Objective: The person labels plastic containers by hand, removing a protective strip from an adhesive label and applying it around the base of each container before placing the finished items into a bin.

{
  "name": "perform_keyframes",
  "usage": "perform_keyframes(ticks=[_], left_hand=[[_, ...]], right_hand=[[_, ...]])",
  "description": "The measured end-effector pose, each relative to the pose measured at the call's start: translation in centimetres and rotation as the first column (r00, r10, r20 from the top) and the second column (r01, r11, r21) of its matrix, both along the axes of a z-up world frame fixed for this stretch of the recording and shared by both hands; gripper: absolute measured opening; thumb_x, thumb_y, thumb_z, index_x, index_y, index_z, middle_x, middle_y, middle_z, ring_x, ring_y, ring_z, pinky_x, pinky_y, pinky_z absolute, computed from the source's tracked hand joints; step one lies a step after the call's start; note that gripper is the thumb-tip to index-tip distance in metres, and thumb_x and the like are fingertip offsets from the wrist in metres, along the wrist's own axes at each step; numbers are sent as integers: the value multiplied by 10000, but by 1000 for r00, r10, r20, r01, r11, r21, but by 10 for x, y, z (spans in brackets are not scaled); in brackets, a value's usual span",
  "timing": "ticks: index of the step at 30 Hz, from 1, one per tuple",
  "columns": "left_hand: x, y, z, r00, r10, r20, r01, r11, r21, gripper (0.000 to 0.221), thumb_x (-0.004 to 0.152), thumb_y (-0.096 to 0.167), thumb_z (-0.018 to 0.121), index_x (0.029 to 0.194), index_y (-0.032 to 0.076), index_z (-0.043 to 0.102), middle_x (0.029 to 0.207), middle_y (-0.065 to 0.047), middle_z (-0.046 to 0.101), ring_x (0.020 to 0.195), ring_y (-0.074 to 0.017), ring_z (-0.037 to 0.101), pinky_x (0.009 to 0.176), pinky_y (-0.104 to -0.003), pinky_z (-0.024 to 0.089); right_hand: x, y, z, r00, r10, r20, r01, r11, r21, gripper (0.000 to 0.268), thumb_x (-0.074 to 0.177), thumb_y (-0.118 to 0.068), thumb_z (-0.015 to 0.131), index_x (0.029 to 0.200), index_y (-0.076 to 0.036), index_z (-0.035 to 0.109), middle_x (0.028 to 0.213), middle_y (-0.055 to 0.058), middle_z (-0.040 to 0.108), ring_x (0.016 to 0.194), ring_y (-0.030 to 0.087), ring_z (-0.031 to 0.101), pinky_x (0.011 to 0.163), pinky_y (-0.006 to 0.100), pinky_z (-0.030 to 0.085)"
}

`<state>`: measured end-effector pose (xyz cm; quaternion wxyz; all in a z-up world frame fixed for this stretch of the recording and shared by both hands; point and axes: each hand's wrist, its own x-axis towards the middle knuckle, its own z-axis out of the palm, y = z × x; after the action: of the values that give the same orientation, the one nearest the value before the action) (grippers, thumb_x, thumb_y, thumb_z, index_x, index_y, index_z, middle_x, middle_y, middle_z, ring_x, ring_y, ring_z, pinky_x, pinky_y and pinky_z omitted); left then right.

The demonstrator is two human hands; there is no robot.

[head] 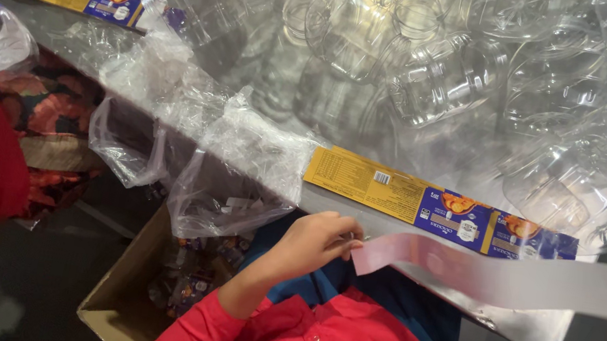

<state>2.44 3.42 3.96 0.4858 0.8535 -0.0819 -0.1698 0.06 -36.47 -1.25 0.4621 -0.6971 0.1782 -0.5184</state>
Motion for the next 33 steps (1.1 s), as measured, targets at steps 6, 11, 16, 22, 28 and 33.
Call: perform_keyframes(ticks=[6, 11, 16, 22, 28, 33], left_hand=[[5, -11, 0, 885, -213, 415, 287, 950, -124, 183, 928, 245, 737, 1023, 93, 699, 880, -92, 659, 849, -298, 614, 739, -390, 503], [1, -14, -16, 999, -34, 30, 43, 912, -407, 215, 926, 192, 746, 1070, 47, 677, 908, -40, 673, 838, -121, 620, 718, -291, 497], [-4, -21, -27, 973, 31, -227, -180, 717, -674, 197, 919, 122, 767, 1054, 13, 675, 973, 1, 676, 913, -56, 606, 800, -240, 503], [-10, -31, -12, 946, 124, 299, -19, 943, -331, 138, 898, 89, 752, 1015, 25, 716, 967, -87, 676, 906, -253, 632, 774, -314, 518], [-18, -37, -19, 838, 166, 520, -73, 978, -195, 137, 922, 71, 710, 1055, 41, 723, 983, -91, 712, 929, -288, 668, 845, -344, 526], [-5, -7, -52, 948, 91, -305, -303, 553, -776, 148, 1041, 110, 631, 1072, 0, 726, 951, -59, 720, 881, -137, 631, 818, -269, 498]], right_hand=[[-18, 102, 21, 512, 675, -531, -805, 593, -24, 728, 734, -238, 860, 1358, -35, 544, 1364, 180, 575, 1291, 332, 561, 1080, 420, 438], [11, 149, 29, 201, 681, -704, -894, 421, 152, 269, 763, -159, 825, 1002, -67, 743, 932, 51, 759, 944, 208, 700, 905, 326, 501], [12, 152, 31, -34, 935, -352, -673, 239, 700, 193, 800, -82, 812, 938, -10, 698, 861, 29, 691, 854, 94, 608, 752, 258, 479], [11, 157, 19, 22, 949, -314, -701, 239, 672, 195, 839, -74, 776, 994, 10, 692, 895, 24, 683, 873, 83, 610, 765, 250, 478], [5, 159, -1, 118, 851, -511, -763, 407, 502, 206, 901, -84, 673, 1070, 19, 727, 923, 33, 778, 871, 88, 696, 793, 253, 543], [12, 136, -11, 77, 950, -301, -668, 273, 692, 194, 903, -48, 693, 1068, 50, 721, 925, 65, 748, 854, 116, 669, 767, 273, 520]])
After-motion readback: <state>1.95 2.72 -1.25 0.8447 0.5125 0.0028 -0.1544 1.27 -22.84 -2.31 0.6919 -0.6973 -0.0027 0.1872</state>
